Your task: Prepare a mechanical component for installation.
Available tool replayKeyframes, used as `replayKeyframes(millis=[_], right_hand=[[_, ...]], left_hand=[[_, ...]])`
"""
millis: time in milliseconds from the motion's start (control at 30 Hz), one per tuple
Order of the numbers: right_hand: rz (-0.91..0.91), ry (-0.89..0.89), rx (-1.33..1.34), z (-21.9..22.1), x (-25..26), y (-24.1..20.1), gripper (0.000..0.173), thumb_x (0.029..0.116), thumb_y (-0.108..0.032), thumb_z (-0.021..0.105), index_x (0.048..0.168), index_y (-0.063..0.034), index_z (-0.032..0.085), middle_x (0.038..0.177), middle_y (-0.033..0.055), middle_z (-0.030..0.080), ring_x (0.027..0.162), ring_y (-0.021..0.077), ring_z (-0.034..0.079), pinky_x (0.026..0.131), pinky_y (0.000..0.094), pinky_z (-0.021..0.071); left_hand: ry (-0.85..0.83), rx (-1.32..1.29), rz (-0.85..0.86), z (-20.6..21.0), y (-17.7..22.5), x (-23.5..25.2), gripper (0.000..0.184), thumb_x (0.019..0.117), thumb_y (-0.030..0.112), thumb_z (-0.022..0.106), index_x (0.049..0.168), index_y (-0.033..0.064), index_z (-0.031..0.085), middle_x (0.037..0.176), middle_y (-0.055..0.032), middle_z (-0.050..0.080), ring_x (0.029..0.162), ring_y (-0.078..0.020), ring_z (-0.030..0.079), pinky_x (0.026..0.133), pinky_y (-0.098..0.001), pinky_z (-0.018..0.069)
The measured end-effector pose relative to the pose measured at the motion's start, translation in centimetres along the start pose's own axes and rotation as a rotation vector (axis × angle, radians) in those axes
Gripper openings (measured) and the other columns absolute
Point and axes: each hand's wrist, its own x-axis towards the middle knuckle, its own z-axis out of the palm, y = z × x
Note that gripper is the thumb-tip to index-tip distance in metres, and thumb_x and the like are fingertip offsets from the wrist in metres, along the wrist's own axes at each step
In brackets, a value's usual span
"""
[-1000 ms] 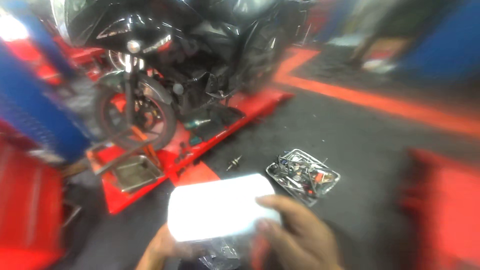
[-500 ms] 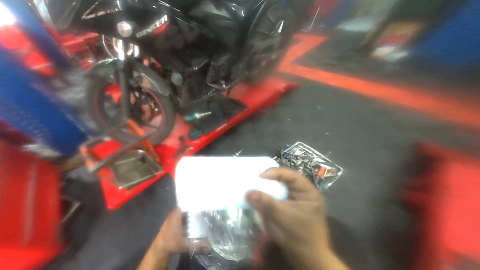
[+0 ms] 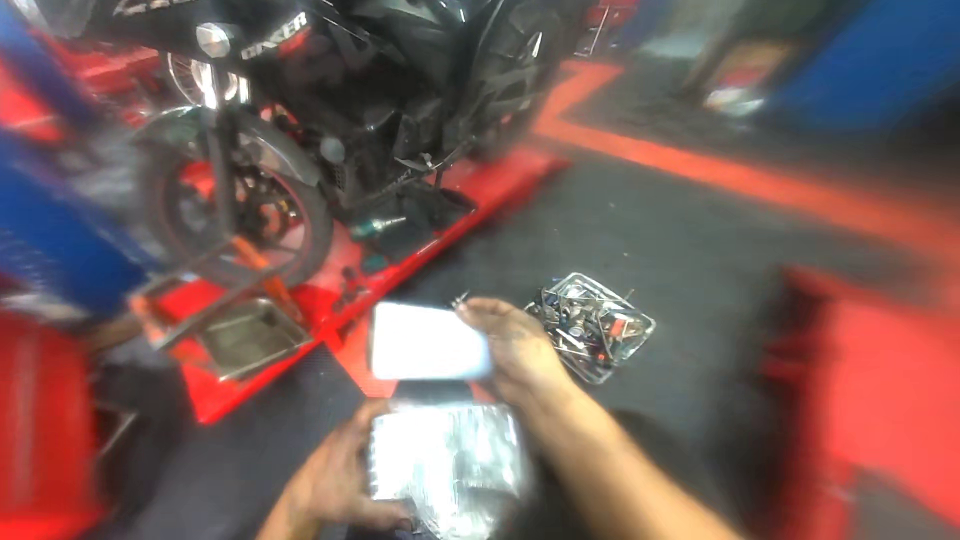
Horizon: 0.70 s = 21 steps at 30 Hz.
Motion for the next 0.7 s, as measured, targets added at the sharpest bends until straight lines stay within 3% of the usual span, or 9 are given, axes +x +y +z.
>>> replayKeyframes(millis=[133, 200, 233, 300, 333, 400, 467, 567, 700], right_hand=[[0.114, -0.119, -0.158, -0.7, -0.1, 0.6, 0.017, 0.0949, -0.021, 0.074, 0.1, -0.0057, 0.07, 0.08, 0.0124, 0.069, 0.064, 0.0201, 0.065, 0.057, 0.0371, 0.0556], [0.135, -0.15, -0.223, -0.9, 0.1, 0.9, 0.019, 0.0981, -0.024, 0.07, 0.1, -0.0045, 0.069, 0.078, 0.0117, 0.069, 0.064, 0.0188, 0.065, 0.058, 0.0352, 0.0561], [0.142, -0.165, -0.28, -0.9, 0.1, 1.1, 0.021, 0.0993, -0.026, 0.069, 0.099, -0.0049, 0.07, 0.077, 0.01, 0.068, 0.063, 0.0166, 0.063, 0.057, 0.0326, 0.0544], [0.155, -0.2, -0.38, -1.1, 0.0, 1.6, 0.026, 0.1014, -0.032, 0.065, 0.099, -0.0067, 0.069, 0.076, 0.0071, 0.067, 0.063, 0.0135, 0.062, 0.058, 0.0293, 0.0526], [0.161, -0.214, -0.404, -1.2, 0.0, 1.8, 0.028, 0.1024, -0.035, 0.063, 0.1, -0.0074, 0.068, 0.076, 0.0064, 0.066, 0.064, 0.0129, 0.061, 0.058, 0.0287, 0.0514], [0.191, -0.26, -0.397, -1.4, -0.1, 2.0, 0.031, 0.1039, -0.038, 0.06, 0.107, -0.0081, 0.068, 0.081, 0.0075, 0.068, 0.068, 0.0143, 0.064, 0.061, 0.03, 0.0542], [0.222, -0.332, -0.358, -1.4, -0.1, 2.4, 0.035, 0.106, -0.04, 0.054, 0.113, -0.0078, 0.067, 0.085, 0.0089, 0.071, 0.073, 0.0164, 0.069, 0.064, 0.0324, 0.0586], [0.242, -0.373, -0.333, -2.2, 0.2, 3.6, 0.039, 0.1068, -0.042, 0.052, 0.116, -0.0063, 0.065, 0.092, 0.011, 0.073, 0.08, 0.0191, 0.072, 0.071, 0.0359, 0.0614], [0.067, -0.248, -0.496, -4.3, -0.9, 5.2, 0.042, 0.1071, -0.041, 0.049, 0.133, -0.0079, 0.058, 0.096, 0.0087, 0.069, 0.08, 0.016, 0.067, 0.071, 0.0366, 0.0568]], left_hand=[[-0.093, 0.396, -0.197, -0.7, 3.6, -1.0, 0.099, 0.0718, 0.042, 0.093, 0.15, 0.0133, 0.039, 0.129, -0.0054, 0.067, 0.115, -0.0109, 0.067, 0.1, -0.0349, 0.0589], [-0.184, 0.622, -0.367, -1.9, 7.3, -1.0, 0.098, 0.0743, 0.05, 0.089, 0.154, 0.0181, 0.04, 0.135, -0.0067, 0.064, 0.119, -0.0156, 0.066, 0.101, -0.0437, 0.0571], [-0.199, 0.682, -0.407, -2.9, 9.1, -1.1, 0.095, 0.0764, 0.053, 0.086, 0.155, 0.0213, 0.042, 0.138, -0.0059, 0.064, 0.121, -0.0178, 0.065, 0.101, -0.0478, 0.0566], [-0.078, 0.721, -0.375, -4.6, 11.1, -0.8, 0.071, 0.0897, 0.054, 0.073, 0.149, 0.0221, 0.051, 0.14, 0.0, 0.064, 0.127, -0.016, 0.062, 0.106, -0.0468, 0.0541], [0.07, 0.73, -0.305, -5.0, 10.6, -0.4, 0.056, 0.0964, 0.052, 0.065, 0.143, 0.0213, 0.058, 0.138, 0.001, 0.065, 0.128, -0.0169, 0.061, 0.107, -0.0464, 0.0537], [0.277, 0.667, -0.17, -5.5, 6.6, 0.9, 0.042, 0.1034, 0.039, 0.056, 0.141, 0.0209, 0.06, 0.147, -0.0012, 0.058, 0.136, -0.0226, 0.055, 0.111, -0.049, 0.0513], [0.236, 0.451, -0.1, -5.8, 2.4, 2.4, 0.041, 0.102, 0.022, 0.055, 0.143, 0.0216, 0.059, 0.153, -0.0032, 0.052, 0.141, -0.0257, 0.05, 0.114, -0.0497, 0.0481], [0.09, 0.296, -0.058, -5.9, -0.4, 3.8, 0.034, 0.0994, 0.012, 0.059, 0.131, 0.0179, 0.069, 0.139, -0.0068, 0.064, 0.131, -0.0262, 0.058, 0.111, -0.0491, 0.0496], [0.125, 0.653, -0.31, -5.7, -1.8, 3.1, 0.03, 0.0835, 0.009, 0.074, 0.111, 0.0209, 0.073, 0.109, 0.0072, 0.074, 0.102, -0.0064, 0.069, 0.094, -0.0351, 0.0597]])
